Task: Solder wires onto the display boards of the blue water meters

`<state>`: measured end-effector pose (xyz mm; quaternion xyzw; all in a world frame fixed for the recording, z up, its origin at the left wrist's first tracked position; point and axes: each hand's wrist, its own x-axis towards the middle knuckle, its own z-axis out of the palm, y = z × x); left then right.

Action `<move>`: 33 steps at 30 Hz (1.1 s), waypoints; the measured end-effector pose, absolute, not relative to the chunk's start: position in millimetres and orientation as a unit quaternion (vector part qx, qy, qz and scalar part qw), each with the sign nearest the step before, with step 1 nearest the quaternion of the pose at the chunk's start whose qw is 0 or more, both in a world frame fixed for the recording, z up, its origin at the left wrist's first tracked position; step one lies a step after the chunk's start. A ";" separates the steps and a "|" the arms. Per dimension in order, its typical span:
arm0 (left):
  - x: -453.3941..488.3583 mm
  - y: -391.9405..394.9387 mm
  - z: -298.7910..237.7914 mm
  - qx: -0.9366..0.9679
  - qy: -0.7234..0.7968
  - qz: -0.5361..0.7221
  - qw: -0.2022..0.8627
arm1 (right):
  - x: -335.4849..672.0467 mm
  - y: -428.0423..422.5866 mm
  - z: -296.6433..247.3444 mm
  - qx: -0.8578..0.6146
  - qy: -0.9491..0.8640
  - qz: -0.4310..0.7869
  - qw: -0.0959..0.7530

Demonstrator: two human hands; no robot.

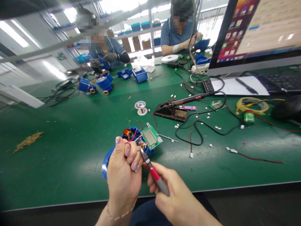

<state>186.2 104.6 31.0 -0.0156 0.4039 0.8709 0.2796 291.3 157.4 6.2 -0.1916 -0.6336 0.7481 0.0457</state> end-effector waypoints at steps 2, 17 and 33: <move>186.2 104.3 31.7 -0.016 0.398 0.873 0.282 | 291.2 156.7 6.0 -0.195 -0.627 0.753 0.043; 184.5 103.9 32.6 -0.026 0.381 0.876 0.294 | 284.5 152.6 12.2 -0.215 -0.626 0.749 0.014; 168.3 66.1 41.9 0.079 0.475 0.828 0.286 | 327.4 275.7 -77.0 -0.413 -0.897 0.089 0.133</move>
